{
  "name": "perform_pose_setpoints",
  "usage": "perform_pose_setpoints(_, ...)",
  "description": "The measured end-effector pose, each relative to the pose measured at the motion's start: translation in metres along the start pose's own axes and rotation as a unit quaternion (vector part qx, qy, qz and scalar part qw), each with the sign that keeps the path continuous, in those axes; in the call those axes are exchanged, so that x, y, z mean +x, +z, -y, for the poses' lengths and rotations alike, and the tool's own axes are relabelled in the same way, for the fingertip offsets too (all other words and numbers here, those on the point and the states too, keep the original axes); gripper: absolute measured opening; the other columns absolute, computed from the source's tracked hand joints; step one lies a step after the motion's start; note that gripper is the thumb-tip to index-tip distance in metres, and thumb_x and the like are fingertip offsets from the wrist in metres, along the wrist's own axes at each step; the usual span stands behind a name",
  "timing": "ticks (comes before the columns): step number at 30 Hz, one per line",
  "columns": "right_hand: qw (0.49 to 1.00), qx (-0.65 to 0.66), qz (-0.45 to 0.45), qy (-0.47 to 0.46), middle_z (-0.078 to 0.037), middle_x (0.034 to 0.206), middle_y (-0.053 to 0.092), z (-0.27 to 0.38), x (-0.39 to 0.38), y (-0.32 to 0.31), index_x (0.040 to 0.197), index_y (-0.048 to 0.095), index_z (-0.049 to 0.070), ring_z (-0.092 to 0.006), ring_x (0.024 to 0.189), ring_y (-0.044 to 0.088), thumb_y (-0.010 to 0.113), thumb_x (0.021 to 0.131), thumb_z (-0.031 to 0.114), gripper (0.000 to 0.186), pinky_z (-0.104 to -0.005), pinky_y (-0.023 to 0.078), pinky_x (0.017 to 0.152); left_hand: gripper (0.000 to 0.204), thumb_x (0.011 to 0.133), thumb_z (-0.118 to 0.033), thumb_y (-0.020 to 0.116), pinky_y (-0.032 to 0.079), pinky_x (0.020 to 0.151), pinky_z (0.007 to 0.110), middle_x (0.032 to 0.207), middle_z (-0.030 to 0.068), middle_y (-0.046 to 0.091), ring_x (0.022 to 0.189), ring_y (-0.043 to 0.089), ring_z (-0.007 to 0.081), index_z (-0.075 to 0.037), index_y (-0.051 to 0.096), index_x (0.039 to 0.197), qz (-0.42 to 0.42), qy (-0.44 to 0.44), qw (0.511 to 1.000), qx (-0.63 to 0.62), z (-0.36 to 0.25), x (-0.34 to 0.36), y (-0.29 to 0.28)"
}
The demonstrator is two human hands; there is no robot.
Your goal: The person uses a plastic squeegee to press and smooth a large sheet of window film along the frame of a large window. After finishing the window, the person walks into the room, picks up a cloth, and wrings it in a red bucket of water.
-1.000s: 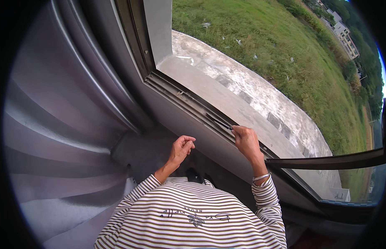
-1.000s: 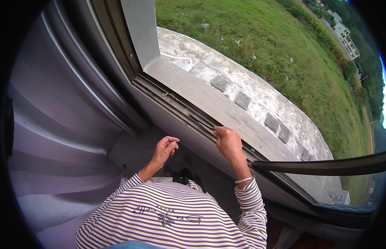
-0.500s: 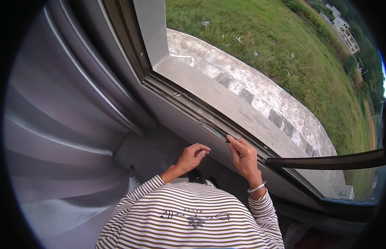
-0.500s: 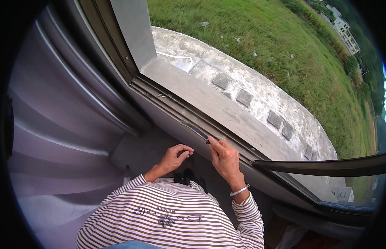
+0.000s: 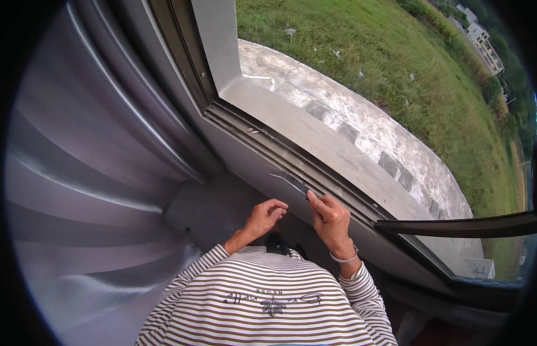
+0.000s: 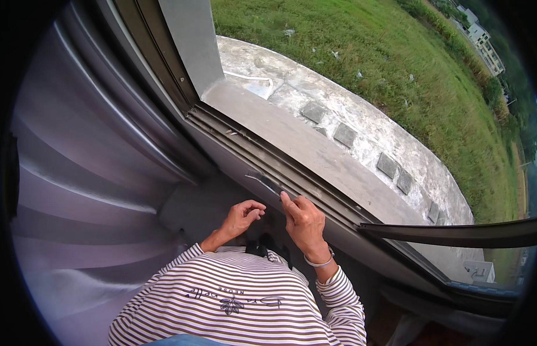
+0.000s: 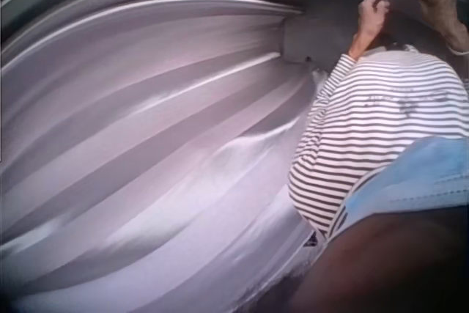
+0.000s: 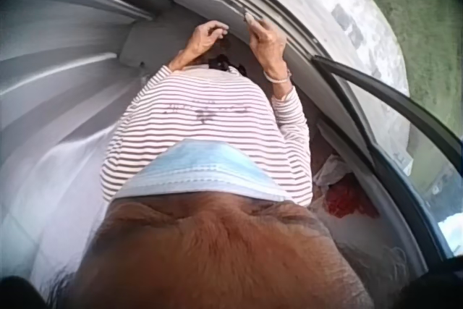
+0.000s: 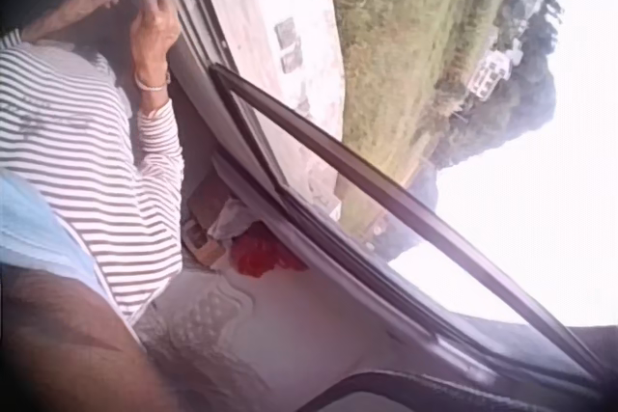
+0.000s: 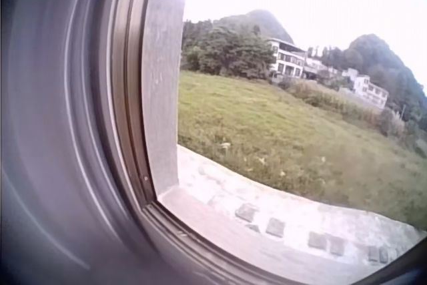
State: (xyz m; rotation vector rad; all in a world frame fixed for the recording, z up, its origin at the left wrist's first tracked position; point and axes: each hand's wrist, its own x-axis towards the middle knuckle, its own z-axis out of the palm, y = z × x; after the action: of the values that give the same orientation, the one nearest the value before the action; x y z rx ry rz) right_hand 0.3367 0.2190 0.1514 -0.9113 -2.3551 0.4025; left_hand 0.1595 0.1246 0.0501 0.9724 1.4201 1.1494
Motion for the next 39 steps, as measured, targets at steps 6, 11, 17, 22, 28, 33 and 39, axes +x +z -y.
perform_pose_setpoints(6, 0.996, -0.036, 0.063, 0.054, -0.008, 0.07, 0.058, -0.02, -0.028, -0.02, 0.107, 0.072, 0.013, -0.0239, 0.059, 0.058, 0.069, 0.076, -0.001, 0.034, -0.0337, 0.045, 0.052, 0.022, 0.092, -0.011, 0.055, 0.053, 0.075, 0.027, 0.094, 0.0092, 0.07, 0.082, 0.067, 0.0145, -0.001, 0.064, 0.109, -0.011, -0.015, 1.0, 0.01, 0.009, -0.002, -0.008)
perform_pose_setpoints(11, 0.999, 0.041, 0.025, 0.018, -0.009, 0.071, 0.058, 0.018, -0.005, 0.01, 0.11, 0.07, 0.012, -0.0246, 0.059, 0.059, 0.07, 0.075, -0.001, 0.037, -0.0335, 0.045, 0.052, 0.022, 0.092, -0.011, 0.055, 0.053, 0.075, 0.027, 0.093, 0.0092, 0.071, 0.081, 0.067, 0.0142, -0.001, 0.064, 0.109, 0.026, -0.01, 1.0, 0.006, 0.014, 0.004, 0.001)
perform_pose_setpoints(17, 0.996, -0.001, 0.016, 0.089, -0.008, 0.073, 0.058, -0.003, -0.016, 0.015, 0.11, 0.069, 0.012, -0.0252, 0.062, 0.06, 0.07, 0.08, 0.005, 0.031, -0.0357, 0.046, 0.052, 0.021, 0.093, -0.008, 0.055, 0.052, 0.074, 0.024, 0.094, 0.0072, 0.069, 0.079, 0.063, 0.0103, 0.001, 0.064, 0.11, 0.037, -0.032, 0.998, 0.028, 0.002, 0.008, -0.002)
perform_pose_setpoints(22, 0.993, 0.089, 0.011, 0.078, -0.011, 0.071, 0.057, 0.005, 0.009, 0.04, 0.109, 0.068, 0.009, -0.0295, 0.064, 0.06, 0.067, 0.084, 0.008, 0.024, -0.0379, 0.046, 0.055, 0.021, 0.093, -0.007, 0.054, 0.052, 0.072, 0.024, 0.092, 0.007, 0.068, 0.079, 0.063, 0.0099, 0.001, 0.064, 0.109, 0.052, -0.019, 0.998, 0.016, -0.005, 0.015, 0.005)
perform_pose_setpoints(28, 0.988, 0.028, -0.016, 0.149, -0.012, 0.074, 0.063, -0.022, -0.003, -0.031, 0.104, 0.068, 0.006, -0.0315, 0.065, 0.062, 0.066, 0.086, 0.011, 0.019, -0.0386, 0.048, 0.058, 0.019, 0.094, -0.006, 0.054, 0.051, 0.071, 0.022, 0.09, 0.0058, 0.067, 0.078, 0.062, 0.0092, 0.001, 0.064, 0.108, -0.037, 0.073, 0.997, 0.004, -0.017, 0.023, -0.001)
perform_pose_setpoints(33, 0.978, -0.029, 0.038, 0.203, -0.013, 0.075, 0.064, -0.047, -0.009, -0.066, 0.096, 0.07, 0.005, -0.0325, 0.069, 0.064, 0.066, 0.085, 0.013, 0.014, -0.039, 0.049, 0.061, 0.017, 0.096, -0.006, 0.053, 0.051, 0.071, 0.022, 0.091, 0.0054, 0.067, 0.077, 0.062, 0.0089, 0.0, 0.064, 0.108, -0.104, 0.131, 0.986, 0.014, -0.022, 0.036, -0.011)
perform_pose_setpoints(39, 0.978, 0.003, 0.078, 0.195, -0.018, 0.078, 0.066, -0.055, 0.032, -0.047, 0.09, 0.071, 0.004, -0.0373, 0.074, 0.064, 0.065, 0.084, 0.015, 0.014, -0.0437, 0.05, 0.066, 0.017, 0.094, -0.003, 0.053, 0.051, 0.071, 0.023, 0.094, 0.0059, 0.064, 0.078, 0.062, 0.0105, 0.001, 0.064, 0.107, -0.216, 0.174, 0.961, 0.018, -0.028, 0.051, -0.025)
